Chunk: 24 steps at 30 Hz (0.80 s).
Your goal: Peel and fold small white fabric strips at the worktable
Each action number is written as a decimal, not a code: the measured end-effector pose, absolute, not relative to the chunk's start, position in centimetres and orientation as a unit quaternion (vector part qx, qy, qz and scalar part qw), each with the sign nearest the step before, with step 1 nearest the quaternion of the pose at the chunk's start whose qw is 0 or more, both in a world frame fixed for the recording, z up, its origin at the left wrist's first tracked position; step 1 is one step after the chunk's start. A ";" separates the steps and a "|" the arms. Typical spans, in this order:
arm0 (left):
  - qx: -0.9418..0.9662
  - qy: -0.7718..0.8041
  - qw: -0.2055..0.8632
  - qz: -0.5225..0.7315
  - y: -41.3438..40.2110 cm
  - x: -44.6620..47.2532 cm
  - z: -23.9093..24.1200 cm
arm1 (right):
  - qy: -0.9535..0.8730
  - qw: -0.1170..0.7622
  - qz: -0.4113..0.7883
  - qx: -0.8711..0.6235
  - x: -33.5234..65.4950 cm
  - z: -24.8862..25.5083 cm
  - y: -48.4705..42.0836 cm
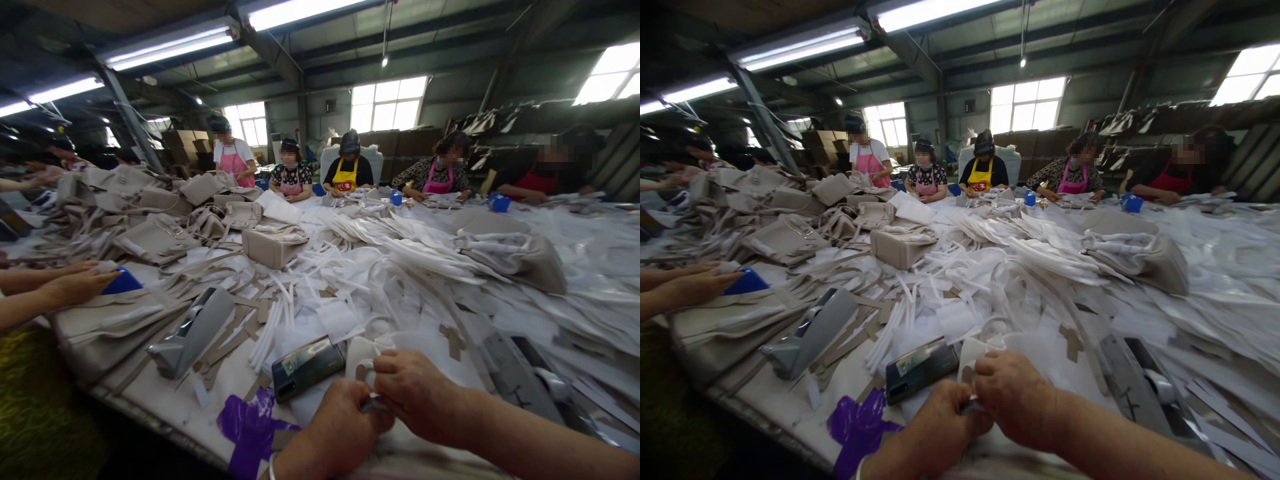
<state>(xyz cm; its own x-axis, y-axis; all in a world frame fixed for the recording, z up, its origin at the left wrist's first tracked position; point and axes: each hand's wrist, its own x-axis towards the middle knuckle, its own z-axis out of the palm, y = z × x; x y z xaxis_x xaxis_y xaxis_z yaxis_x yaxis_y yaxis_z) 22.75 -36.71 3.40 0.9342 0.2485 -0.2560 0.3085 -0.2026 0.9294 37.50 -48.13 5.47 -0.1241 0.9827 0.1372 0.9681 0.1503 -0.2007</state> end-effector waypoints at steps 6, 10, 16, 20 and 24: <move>0.774 0.190 0.603 -0.015 -36.8 22.7 3.1 | -0.761 0.173 0.024 -0.625 37.6 5.2 -48.7; 0.758 0.208 0.618 -0.018 -36.8 22.9 3.1 | -0.758 0.200 0.024 -0.620 37.4 5.2 -49.2; 0.751 0.196 0.630 -0.014 -36.6 23.0 3.5 | -0.711 0.200 0.108 -0.665 37.2 7.3 -48.9; 0.758 0.216 0.614 -0.026 -36.8 22.7 4.1 | -0.662 0.125 0.184 -0.715 37.4 9.4 -47.7; 0.781 0.233 0.579 -0.027 -36.9 22.4 4.3 | -0.640 -0.024 0.205 -0.740 37.3 10.4 -46.2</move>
